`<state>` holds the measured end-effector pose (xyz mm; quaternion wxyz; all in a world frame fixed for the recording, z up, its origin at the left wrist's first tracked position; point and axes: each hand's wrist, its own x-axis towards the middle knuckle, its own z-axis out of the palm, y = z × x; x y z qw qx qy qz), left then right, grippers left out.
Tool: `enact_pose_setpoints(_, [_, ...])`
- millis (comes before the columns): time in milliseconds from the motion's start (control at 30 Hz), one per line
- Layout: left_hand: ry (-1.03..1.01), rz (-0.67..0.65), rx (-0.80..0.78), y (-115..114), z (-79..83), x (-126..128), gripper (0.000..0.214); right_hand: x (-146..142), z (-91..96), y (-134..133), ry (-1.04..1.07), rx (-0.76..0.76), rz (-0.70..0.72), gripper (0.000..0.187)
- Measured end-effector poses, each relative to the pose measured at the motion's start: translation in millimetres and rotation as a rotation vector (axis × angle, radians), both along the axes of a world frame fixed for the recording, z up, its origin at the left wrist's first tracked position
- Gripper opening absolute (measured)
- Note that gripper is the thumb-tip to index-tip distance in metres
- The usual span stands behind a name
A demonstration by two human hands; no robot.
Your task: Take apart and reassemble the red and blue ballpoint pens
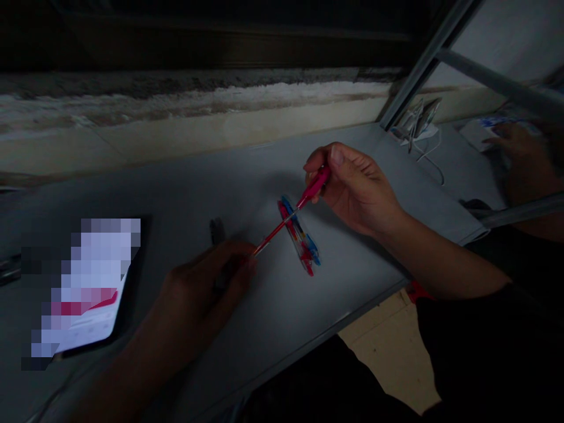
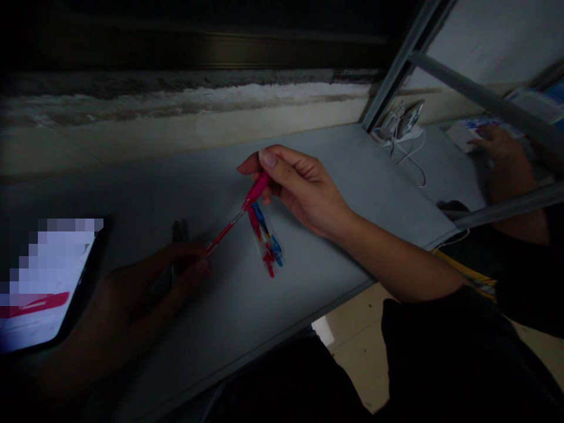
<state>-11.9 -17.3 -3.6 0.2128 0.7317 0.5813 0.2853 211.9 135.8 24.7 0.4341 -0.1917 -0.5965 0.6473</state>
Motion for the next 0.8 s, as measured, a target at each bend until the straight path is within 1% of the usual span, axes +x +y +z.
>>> enact_pose_setpoints(167, [0.006, 0.025, -0.014, 0.7, -0.6, -0.5, 0.020, -0.4, -3.5, 0.5, -0.021, 0.022, 0.027, 0.033])
enact_pose_setpoints(367, [-0.003, 0.014, -0.008, 1.8, 2.5, 1.2, 0.018, -1.0, -10.9, 3.6, -0.021, 0.075, 0.136, 0.025])
enact_pose_setpoints(433, [-0.027, 0.017, -0.023, 1.4, 3.3, 2.1, 0.020, -0.3, -11.4, 4.7, -0.035, 0.127, 0.181, 0.024])
enact_pose_setpoints(533, [-0.074, 0.028, -0.058, 0.6, 4.5, 3.6, 0.024, 1.0, -10.2, 4.8, -0.122, 0.254, 0.232, 0.020])
enact_pose_setpoints(600, [-0.087, 0.034, -0.078, 0.8, 5.3, 4.8, 0.025, 1.8, -9.3, 3.8, -0.185, 0.356, 0.218, 0.017])
enact_pose_setpoints(667, [-0.092, 0.038, -0.092, 1.7, 5.9, 6.3, 0.025, 2.3, -9.2, 2.4, -0.197, 0.444, 0.180, 0.014])
enact_pose_setpoints(800, [-0.136, 0.039, -0.118, 4.2, 6.1, 8.9, 0.028, 2.5, -10.9, -1.2, -0.174, 0.525, 0.144, 0.018])
